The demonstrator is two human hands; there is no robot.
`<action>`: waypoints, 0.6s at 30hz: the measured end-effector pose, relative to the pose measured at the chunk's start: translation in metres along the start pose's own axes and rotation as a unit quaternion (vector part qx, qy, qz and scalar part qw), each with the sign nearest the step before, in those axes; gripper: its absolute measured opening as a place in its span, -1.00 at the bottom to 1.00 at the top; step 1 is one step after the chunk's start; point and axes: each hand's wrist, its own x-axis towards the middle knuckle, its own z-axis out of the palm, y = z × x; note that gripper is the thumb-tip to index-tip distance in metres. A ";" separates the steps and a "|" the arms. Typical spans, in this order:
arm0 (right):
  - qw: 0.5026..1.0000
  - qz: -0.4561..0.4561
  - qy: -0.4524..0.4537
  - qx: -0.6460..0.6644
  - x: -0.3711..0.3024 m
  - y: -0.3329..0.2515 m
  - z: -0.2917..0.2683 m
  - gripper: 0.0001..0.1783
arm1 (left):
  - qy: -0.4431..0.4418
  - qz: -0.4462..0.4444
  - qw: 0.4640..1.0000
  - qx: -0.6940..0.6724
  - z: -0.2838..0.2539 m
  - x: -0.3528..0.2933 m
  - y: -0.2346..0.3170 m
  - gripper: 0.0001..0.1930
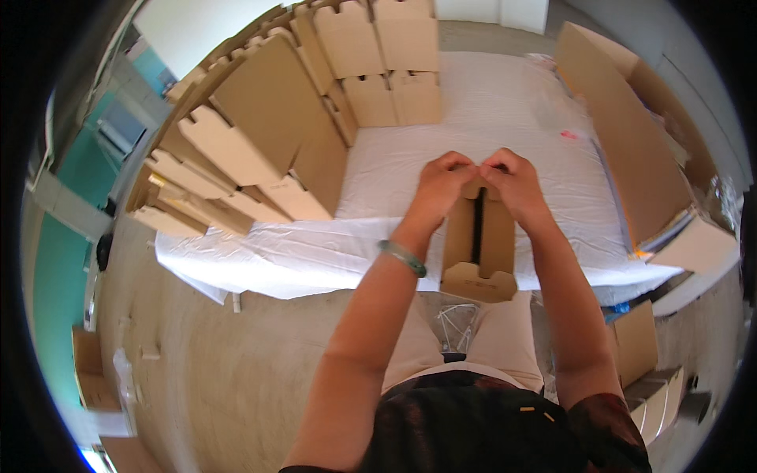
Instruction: The person folds cardboard boxes by hand and stacks them on a table.
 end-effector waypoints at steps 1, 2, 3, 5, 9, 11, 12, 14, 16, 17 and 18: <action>1.000 -0.004 -0.003 0.006 0.001 0.002 0.002 -0.85 | -0.012 0.005 1.000 -0.020 -0.005 0.000 -0.003 -0.85; 0.999 0.020 -0.004 0.027 0.000 0.002 0.003 -0.84 | -0.011 -0.004 0.999 -0.034 -0.007 -0.001 -0.004 -0.85; 0.998 0.040 -0.002 0.052 -0.001 0.000 0.003 -0.83 | -0.010 -0.012 0.999 -0.044 -0.008 -0.003 0.001 -0.84; 0.994 0.065 0.012 0.091 -0.007 0.000 -0.003 -0.82 | -0.004 -0.019 0.997 -0.072 -0.008 -0.005 0.003 -0.84; 0.990 0.051 0.038 0.124 -0.018 0.004 -0.017 -0.79 | 0.013 -0.022 0.995 -0.100 0.000 -0.008 0.004 -0.85; 0.993 0.047 0.046 0.101 -0.020 0.003 -0.016 -0.78 | 0.011 -0.027 0.995 -0.093 0.000 -0.009 0.005 -0.85; 0.994 0.055 0.051 0.077 -0.020 -0.001 -0.012 -0.78 | 0.009 -0.031 0.995 -0.089 -0.003 -0.008 0.005 -0.85; 0.995 0.059 0.067 0.052 -0.018 -0.001 -0.009 -0.77 | 0.013 -0.035 0.995 -0.090 -0.002 -0.009 0.005 -0.85; 0.993 0.054 0.087 0.052 -0.016 0.009 -0.007 -0.77 | 0.027 -0.034 0.994 -0.098 0.005 -0.011 0.005 -0.85; 0.992 0.051 0.089 0.068 -0.015 0.010 -0.005 -0.76 | 0.025 -0.029 0.994 -0.099 0.004 -0.011 0.004 -0.83; 0.991 0.047 0.090 0.084 -0.017 0.010 -0.003 -0.76 | 0.022 -0.024 0.994 -0.100 0.003 -0.011 0.002 -0.80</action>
